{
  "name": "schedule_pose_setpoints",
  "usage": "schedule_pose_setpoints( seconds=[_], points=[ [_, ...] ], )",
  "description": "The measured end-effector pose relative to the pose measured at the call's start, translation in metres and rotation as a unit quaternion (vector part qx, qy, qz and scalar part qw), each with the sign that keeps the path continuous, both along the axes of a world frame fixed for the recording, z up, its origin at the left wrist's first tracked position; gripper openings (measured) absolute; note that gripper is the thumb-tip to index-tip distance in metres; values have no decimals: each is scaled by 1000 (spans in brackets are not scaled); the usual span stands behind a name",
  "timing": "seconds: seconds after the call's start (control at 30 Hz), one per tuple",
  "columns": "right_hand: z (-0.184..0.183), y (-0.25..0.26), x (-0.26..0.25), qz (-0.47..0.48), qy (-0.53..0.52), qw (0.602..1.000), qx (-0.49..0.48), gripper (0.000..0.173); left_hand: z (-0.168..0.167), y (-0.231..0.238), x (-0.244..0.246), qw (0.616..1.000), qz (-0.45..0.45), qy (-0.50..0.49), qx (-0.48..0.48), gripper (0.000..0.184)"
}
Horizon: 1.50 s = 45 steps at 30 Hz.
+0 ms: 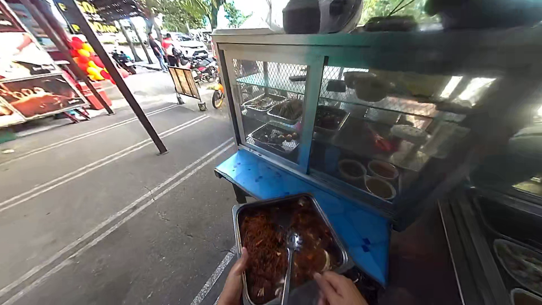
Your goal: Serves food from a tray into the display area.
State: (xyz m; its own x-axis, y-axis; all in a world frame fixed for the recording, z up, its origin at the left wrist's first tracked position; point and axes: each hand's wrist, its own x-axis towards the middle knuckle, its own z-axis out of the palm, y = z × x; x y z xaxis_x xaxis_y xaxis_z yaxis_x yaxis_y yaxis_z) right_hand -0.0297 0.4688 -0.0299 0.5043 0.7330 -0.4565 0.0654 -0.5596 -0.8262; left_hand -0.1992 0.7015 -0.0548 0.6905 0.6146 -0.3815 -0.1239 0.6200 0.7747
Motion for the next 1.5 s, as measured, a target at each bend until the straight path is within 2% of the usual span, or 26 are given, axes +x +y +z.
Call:
schedule_pose_setpoints(
  seconds=[0.1,0.17,0.3,0.47,0.6,0.73,0.8,0.87,0.93,1.0,1.07,1.13,1.2,1.27,1.33,1.43,1.5],
  points=[
    [-1,52,6,5,-178,984,-19,52,-7,40,34,999,-37,4,-35,57],
    [-4,89,8,-8,-230,971,-61,48,-16,66,57,995,-83,10,-52,57],
    [5,155,11,-47,-180,966,-182,51,-29,116,99,980,-183,25,-72,56],
    [-6,203,8,-141,-146,951,-234,50,-42,152,127,956,-257,57,-126,60],
    [-6,222,5,-210,-121,930,-278,49,-47,174,139,945,-301,86,-90,63],
    [4,215,8,-274,-127,908,-290,55,-45,188,147,932,-333,139,0,67],
    [15,208,23,-258,-135,905,-310,56,-46,198,151,928,-343,140,30,70],
    [25,205,44,-207,-127,905,-348,52,-45,207,152,941,-308,140,24,76],
    [29,204,63,-157,-111,905,-381,50,-52,215,151,959,-242,142,-25,82],
    [27,200,76,-123,-105,909,-384,51,-62,223,146,971,-184,131,-83,80],
    [22,189,84,-129,-125,921,-345,45,-66,230,140,974,-175,103,-100,76],
    [17,176,89,-167,-163,936,-262,42,-63,232,138,971,-198,94,-95,72],
    [20,177,91,-174,-223,937,-204,40,-58,226,136,969,-208,95,-92,67],
    [16,193,93,-136,-312,929,-148,37,-59,221,137,970,-208,91,-91,61],
    [4,218,95,-74,-357,927,-91,35,-60,219,137,971,-203,96,-87,55],
    [-6,254,97,55,-279,952,-111,40,-58,219,137,971,-202,96,-81,51],
    [-12,256,102,96,-267,946,-156,46,-58,220,137,973,-201,91,-71,48]
  ],
)
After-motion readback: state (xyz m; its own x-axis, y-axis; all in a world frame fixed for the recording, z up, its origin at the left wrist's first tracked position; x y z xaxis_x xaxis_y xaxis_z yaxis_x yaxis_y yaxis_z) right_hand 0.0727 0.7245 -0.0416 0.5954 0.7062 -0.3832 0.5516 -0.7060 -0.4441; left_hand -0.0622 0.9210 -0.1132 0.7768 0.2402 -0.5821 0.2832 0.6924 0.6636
